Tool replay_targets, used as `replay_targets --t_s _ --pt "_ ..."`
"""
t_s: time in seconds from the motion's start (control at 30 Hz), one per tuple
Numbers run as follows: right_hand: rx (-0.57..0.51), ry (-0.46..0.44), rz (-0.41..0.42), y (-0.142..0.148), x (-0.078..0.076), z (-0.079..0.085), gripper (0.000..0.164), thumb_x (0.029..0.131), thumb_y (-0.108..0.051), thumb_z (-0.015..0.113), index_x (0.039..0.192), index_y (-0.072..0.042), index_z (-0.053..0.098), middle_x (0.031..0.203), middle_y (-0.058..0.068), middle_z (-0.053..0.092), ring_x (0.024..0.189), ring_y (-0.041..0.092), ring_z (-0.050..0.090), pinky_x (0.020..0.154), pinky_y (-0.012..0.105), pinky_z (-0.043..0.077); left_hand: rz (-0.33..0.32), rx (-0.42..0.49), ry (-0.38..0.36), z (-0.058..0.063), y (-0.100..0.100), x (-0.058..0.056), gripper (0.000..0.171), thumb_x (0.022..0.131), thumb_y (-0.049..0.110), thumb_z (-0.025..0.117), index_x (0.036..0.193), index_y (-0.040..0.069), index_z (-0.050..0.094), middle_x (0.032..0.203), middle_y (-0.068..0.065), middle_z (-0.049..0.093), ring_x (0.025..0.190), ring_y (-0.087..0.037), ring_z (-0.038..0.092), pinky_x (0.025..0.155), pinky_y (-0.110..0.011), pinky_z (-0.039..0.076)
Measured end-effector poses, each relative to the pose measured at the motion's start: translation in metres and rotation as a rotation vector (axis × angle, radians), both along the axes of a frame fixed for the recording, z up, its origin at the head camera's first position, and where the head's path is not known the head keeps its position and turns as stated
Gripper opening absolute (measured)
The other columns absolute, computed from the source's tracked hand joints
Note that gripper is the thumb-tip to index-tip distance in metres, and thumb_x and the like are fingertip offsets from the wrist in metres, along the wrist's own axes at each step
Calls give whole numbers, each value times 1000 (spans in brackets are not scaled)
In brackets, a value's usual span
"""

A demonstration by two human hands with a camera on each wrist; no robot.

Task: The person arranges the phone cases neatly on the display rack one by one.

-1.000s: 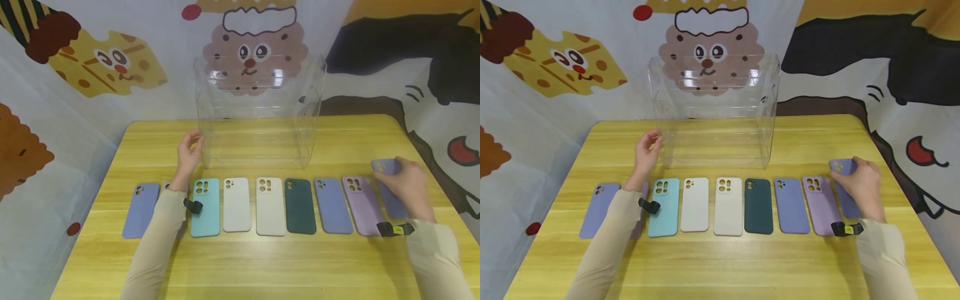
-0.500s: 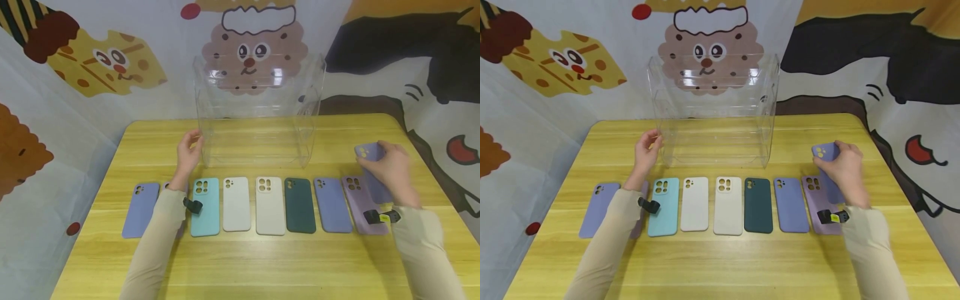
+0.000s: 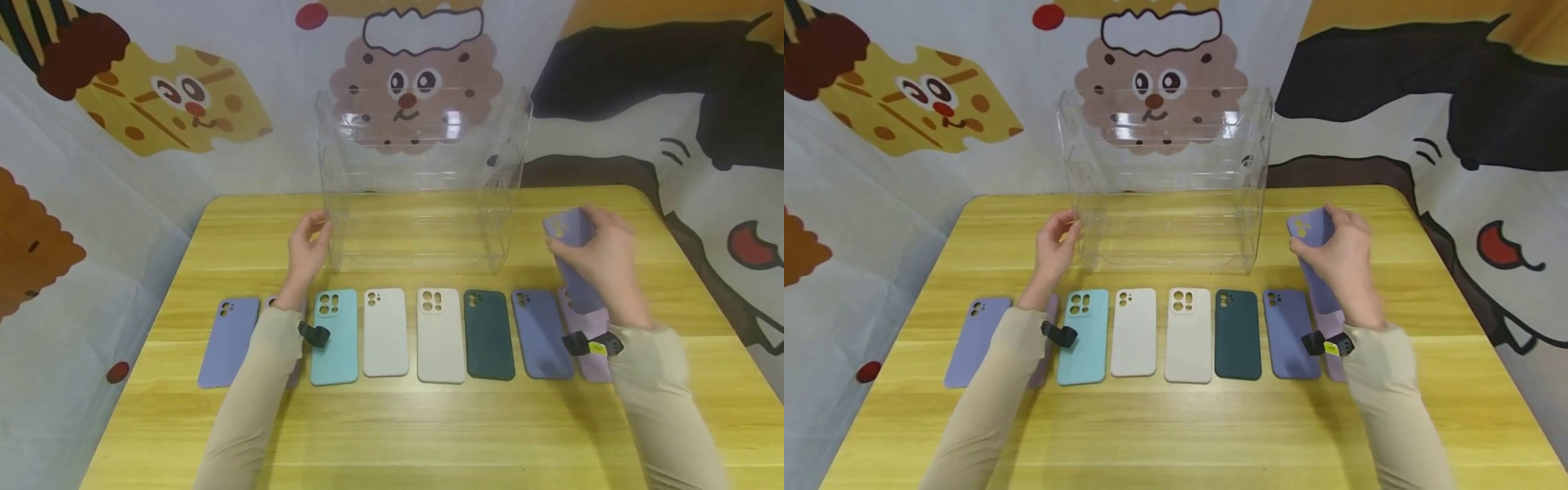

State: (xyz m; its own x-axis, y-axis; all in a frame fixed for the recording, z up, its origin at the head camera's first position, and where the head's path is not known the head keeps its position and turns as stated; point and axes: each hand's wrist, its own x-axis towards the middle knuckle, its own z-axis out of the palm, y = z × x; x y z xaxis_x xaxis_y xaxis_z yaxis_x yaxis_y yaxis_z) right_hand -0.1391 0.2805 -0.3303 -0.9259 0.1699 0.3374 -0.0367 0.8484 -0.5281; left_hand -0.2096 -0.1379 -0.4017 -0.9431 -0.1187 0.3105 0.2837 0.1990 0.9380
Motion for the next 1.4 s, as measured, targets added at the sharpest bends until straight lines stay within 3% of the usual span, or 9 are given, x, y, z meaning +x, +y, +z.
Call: replay_targets --t_s 0.1,0.2,0.47,0.8,1.03,1.13,1.4 --pt "-1 42 28 -13 -3 7 68 71 -19 75 126 11 49 119 35 51 101 47 47 78 58 43 -3 -12 0 11 2 8 26 90 -8 51 114 -18 51 115 -32 55 102 -38 55 79 -16 52" --pt "-5 65 49 -26 -5 14 69 71 -22 74 127 9 50 119 34 52 102 46 46 79 57 42 -3 -16 5 14 2 11 25 90 -8 51 114 -18 50 114 -32 55 101 -38 55 78 -13 51" --pt "-68 181 158 -67 -15 28 67 67 -17 76 123 11 53 120 30 54 110 44 47 91 55 40 -8 -10 32 12 -2 9 24 90 -8 52 112 -18 51 111 -33 56 100 -37 55 75 -10 50" --pt "-168 166 238 -123 -34 40 71 70 -18 78 130 4 50 126 25 50 112 38 47 92 52 45 -8 -5 46 11 -3 8 23 90 -9 53 111 -18 52 109 -33 56 99 -37 55 75 -9 49" --pt "-274 165 277 -171 -56 55 79 72 -22 78 140 -4 42 128 18 45 111 28 49 92 37 50 -10 -21 79 10 -3 7 22 89 -9 53 109 -20 52 107 -34 56 97 -37 55 74 -10 50" --pt "-294 179 291 -190 -68 62 80 73 -24 78 141 -5 40 129 15 44 112 24 47 93 29 48 -14 -20 88 8 -3 6 22 89 -9 53 109 -20 52 107 -34 56 97 -39 55 74 -10 50" --pt "-427 303 261 -236 -105 82 84 70 -20 79 141 -3 37 127 12 39 112 16 42 92 15 42 -16 -1 103 -19 -9 -13 23 89 -8 55 110 -17 54 107 -32 57 98 -40 56 73 -10 50"
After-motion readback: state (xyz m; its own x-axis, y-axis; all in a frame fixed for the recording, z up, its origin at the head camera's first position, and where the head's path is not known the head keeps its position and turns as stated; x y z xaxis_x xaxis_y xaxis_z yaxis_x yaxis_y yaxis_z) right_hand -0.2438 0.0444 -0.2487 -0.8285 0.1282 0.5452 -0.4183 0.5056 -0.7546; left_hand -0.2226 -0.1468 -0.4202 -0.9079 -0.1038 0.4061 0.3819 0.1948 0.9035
